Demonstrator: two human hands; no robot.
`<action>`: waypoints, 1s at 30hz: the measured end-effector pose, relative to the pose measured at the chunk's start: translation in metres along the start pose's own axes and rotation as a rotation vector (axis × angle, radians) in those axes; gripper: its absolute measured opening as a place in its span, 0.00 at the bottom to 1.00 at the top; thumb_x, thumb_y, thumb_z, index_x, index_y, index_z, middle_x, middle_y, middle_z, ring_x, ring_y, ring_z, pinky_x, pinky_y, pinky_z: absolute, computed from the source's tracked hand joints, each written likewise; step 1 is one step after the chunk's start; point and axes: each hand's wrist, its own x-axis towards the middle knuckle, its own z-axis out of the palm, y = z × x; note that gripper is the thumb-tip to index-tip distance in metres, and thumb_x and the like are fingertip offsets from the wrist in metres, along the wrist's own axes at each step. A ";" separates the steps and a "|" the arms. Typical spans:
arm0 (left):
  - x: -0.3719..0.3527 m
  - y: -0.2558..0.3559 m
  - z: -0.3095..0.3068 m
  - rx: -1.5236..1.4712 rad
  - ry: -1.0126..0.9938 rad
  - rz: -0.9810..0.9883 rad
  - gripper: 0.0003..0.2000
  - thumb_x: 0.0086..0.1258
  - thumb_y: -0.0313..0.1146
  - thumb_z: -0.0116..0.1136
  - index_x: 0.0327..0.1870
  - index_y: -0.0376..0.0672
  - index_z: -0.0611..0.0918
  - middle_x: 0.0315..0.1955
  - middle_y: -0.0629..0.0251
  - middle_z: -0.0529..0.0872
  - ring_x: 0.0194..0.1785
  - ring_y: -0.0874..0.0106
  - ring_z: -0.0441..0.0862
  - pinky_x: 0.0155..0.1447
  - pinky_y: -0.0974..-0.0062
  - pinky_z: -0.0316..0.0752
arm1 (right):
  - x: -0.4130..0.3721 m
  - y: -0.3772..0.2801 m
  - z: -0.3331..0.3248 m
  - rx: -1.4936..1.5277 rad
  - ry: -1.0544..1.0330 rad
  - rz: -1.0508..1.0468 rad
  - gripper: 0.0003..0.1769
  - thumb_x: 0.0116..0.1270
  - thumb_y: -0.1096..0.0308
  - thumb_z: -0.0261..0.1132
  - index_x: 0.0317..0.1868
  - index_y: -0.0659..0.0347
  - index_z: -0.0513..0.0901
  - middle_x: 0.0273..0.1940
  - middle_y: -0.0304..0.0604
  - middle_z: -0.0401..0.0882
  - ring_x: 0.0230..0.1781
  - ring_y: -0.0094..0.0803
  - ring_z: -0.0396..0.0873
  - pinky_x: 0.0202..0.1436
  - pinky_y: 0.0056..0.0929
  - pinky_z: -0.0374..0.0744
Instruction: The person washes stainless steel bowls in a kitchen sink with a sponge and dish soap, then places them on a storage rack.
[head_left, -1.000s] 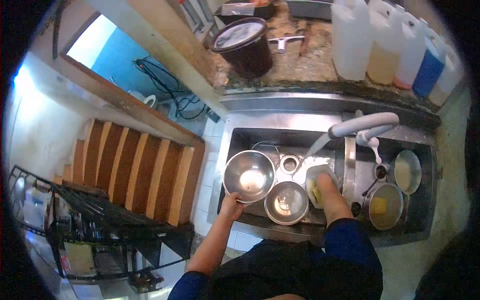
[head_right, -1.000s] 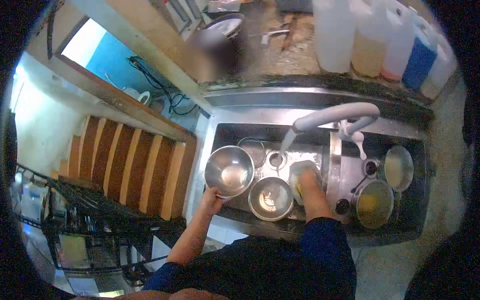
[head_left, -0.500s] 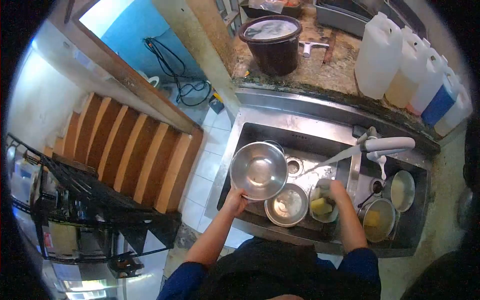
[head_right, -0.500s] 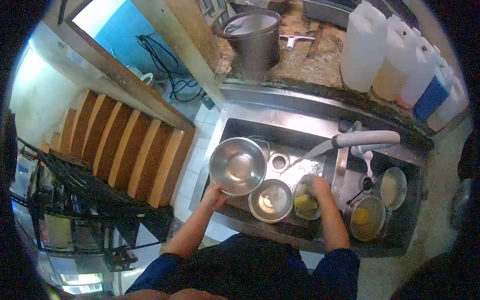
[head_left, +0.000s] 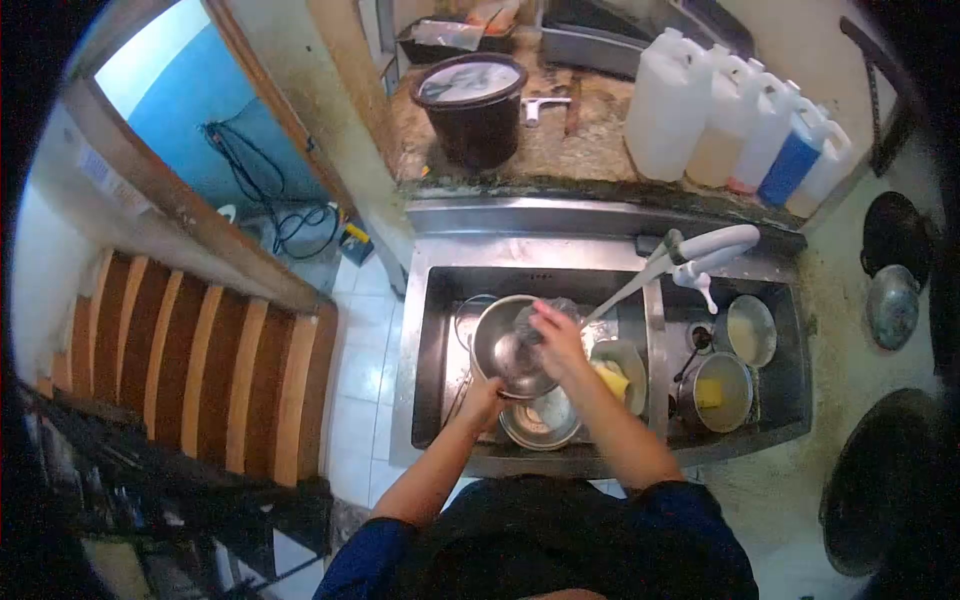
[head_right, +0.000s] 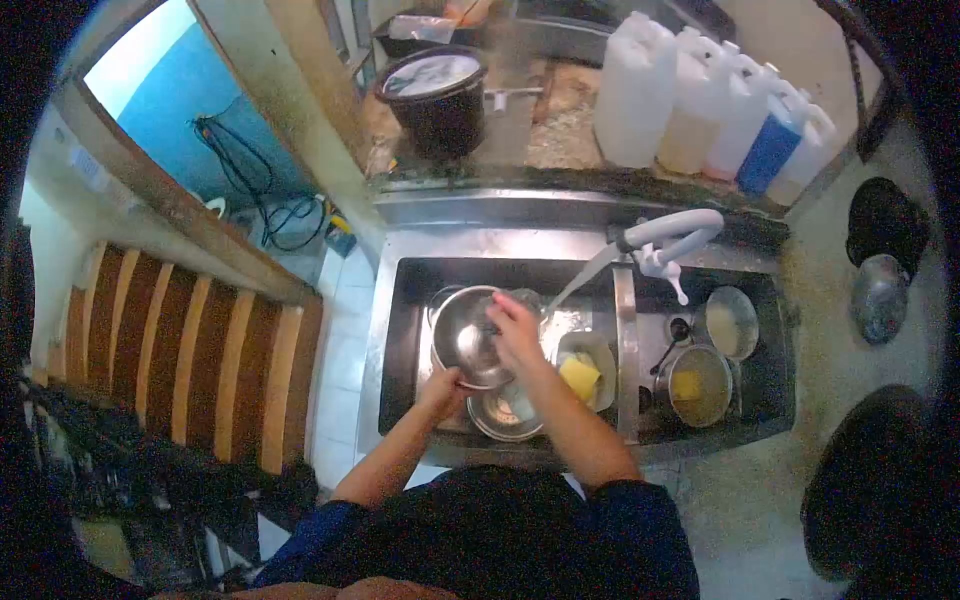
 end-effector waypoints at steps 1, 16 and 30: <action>0.001 -0.003 -0.001 0.042 -0.012 0.021 0.29 0.59 0.18 0.40 0.65 0.39 0.55 0.55 0.47 0.70 0.53 0.51 0.76 0.53 0.49 0.76 | 0.003 0.010 0.011 0.186 0.055 0.147 0.22 0.60 0.72 0.65 0.56 0.60 0.75 0.42 0.35 0.74 0.41 0.24 0.72 0.38 0.23 0.73; -0.014 0.009 -0.036 -0.064 -0.076 -0.135 0.22 0.63 0.20 0.42 0.60 0.41 0.66 0.52 0.53 0.72 0.53 0.59 0.75 0.54 0.58 0.75 | -0.026 0.060 0.046 -1.383 -0.103 -0.100 0.38 0.51 0.53 0.68 0.59 0.66 0.68 0.47 0.60 0.71 0.51 0.52 0.71 0.57 0.40 0.70; -0.029 0.049 -0.072 0.233 -0.145 -0.092 0.20 0.57 0.21 0.44 0.54 0.34 0.69 0.45 0.53 0.77 0.47 0.59 0.78 0.48 0.59 0.78 | -0.051 0.046 0.083 -1.246 -0.426 -0.304 0.24 0.44 0.82 0.57 0.47 0.60 0.78 0.49 0.52 0.78 0.52 0.45 0.75 0.57 0.36 0.72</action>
